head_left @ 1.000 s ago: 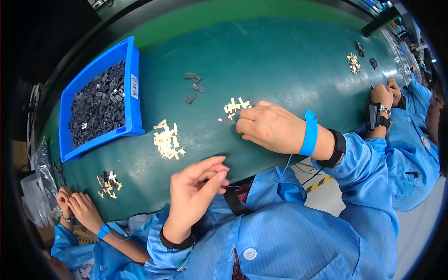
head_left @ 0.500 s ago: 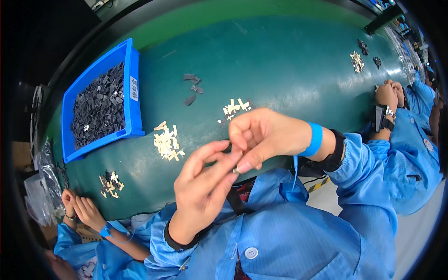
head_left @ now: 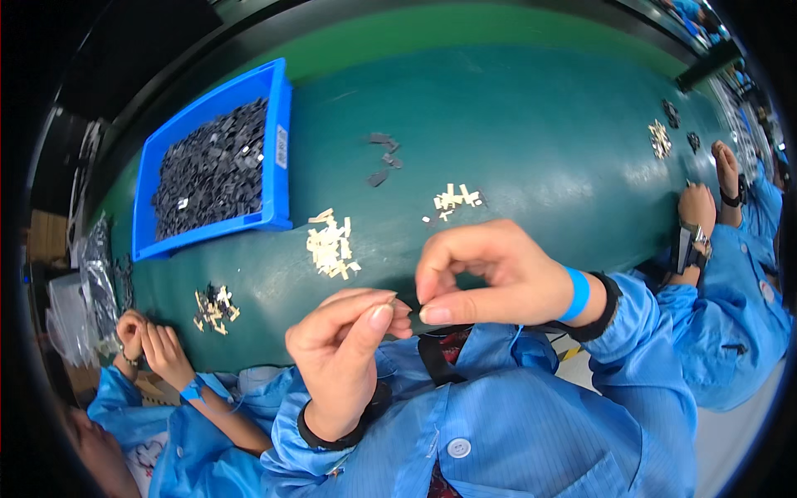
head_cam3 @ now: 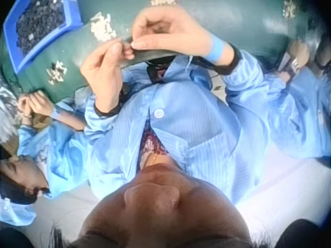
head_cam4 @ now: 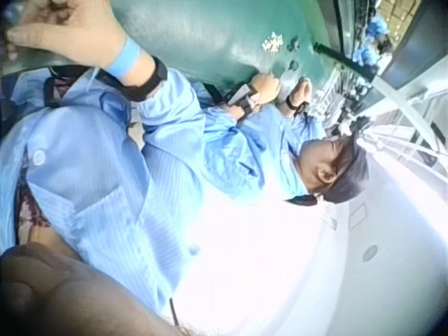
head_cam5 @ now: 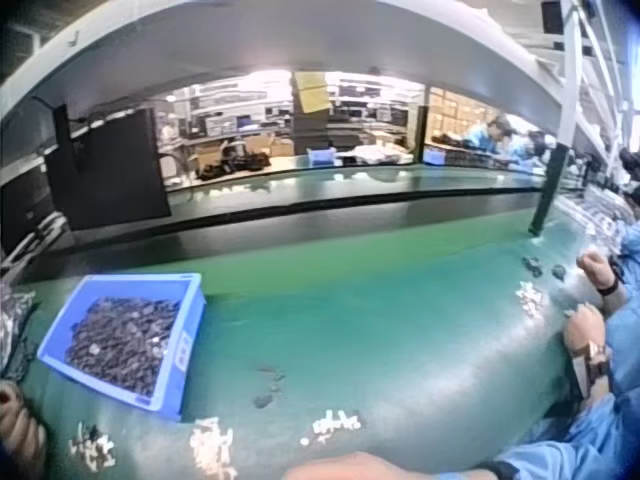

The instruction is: Assemble small plastic and rubber components at an industrial workbench.

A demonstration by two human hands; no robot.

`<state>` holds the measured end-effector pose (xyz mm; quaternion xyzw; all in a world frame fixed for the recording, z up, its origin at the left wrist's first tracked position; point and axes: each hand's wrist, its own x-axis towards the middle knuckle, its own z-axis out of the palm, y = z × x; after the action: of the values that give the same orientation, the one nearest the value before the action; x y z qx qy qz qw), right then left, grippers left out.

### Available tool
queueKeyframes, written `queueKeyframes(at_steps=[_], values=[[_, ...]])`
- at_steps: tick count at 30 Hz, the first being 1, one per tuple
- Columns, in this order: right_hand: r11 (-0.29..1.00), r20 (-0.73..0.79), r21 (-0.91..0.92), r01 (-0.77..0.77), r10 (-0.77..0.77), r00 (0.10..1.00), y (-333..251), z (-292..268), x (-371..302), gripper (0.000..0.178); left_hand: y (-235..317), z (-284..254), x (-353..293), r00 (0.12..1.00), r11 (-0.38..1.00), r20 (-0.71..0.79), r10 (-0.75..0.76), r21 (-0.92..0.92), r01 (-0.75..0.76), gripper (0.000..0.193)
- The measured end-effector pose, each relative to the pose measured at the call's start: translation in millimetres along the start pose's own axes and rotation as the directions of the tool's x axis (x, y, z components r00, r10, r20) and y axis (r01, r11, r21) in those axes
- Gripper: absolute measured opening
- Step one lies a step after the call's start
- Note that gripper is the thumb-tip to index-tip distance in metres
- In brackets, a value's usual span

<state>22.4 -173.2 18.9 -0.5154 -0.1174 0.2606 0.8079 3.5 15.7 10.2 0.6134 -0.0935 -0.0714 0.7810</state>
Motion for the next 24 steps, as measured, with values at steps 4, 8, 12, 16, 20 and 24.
queueKeyframes(at_steps=[4, 8, 12, 16, 20, 24], values=[[0.736, -0.006, -0.651, 0.185, -0.249, 0.969, -1.0, 7.6, -4.1, 0.013, -3.2, 0.2, -5.3, 0.984, 0.956, 0.013, -0.176, -0.237, 0.174, 0.017], [0.723, -0.007, -0.672, 0.162, -0.226, 0.974, 6.5, 11.4, -3.8, 0.01, 1.4, 3.6, -9.5, 0.981, 0.97, 0.004, -0.194, -0.147, 0.192, 0.025], [0.783, 0.014, -0.61, 0.127, -0.15, 0.989, 12.7, 10.5, -5.6, 0.006, -0.9, 1.3, -13.1, 0.977, 0.976, 0.008, -0.213, -0.05, 0.213, 0.025], [0.814, -0.049, -0.541, 0.209, -0.279, 0.959, 26.4, 9.0, -3.8, 0.012, -8.7, -5.2, -18.7, 0.971, 0.969, 0.034, -0.237, -0.069, 0.239, 0.02], [0.796, -0.06, -0.572, 0.197, -0.28, 0.958, 30.7, 11.7, -3.4, 0.011, -14.4, -9.0, -22.1, 0.971, 0.968, 0.066, -0.229, -0.088, 0.235, 0.015], [0.547, 0.021, -0.774, 0.319, -0.482, 0.876, 38.9, 9.6, 1.0, 0.009, -18.1, -8.5, -21.8, 0.963, 0.95, 0.028, -0.266, -0.161, 0.267, 0.015]])
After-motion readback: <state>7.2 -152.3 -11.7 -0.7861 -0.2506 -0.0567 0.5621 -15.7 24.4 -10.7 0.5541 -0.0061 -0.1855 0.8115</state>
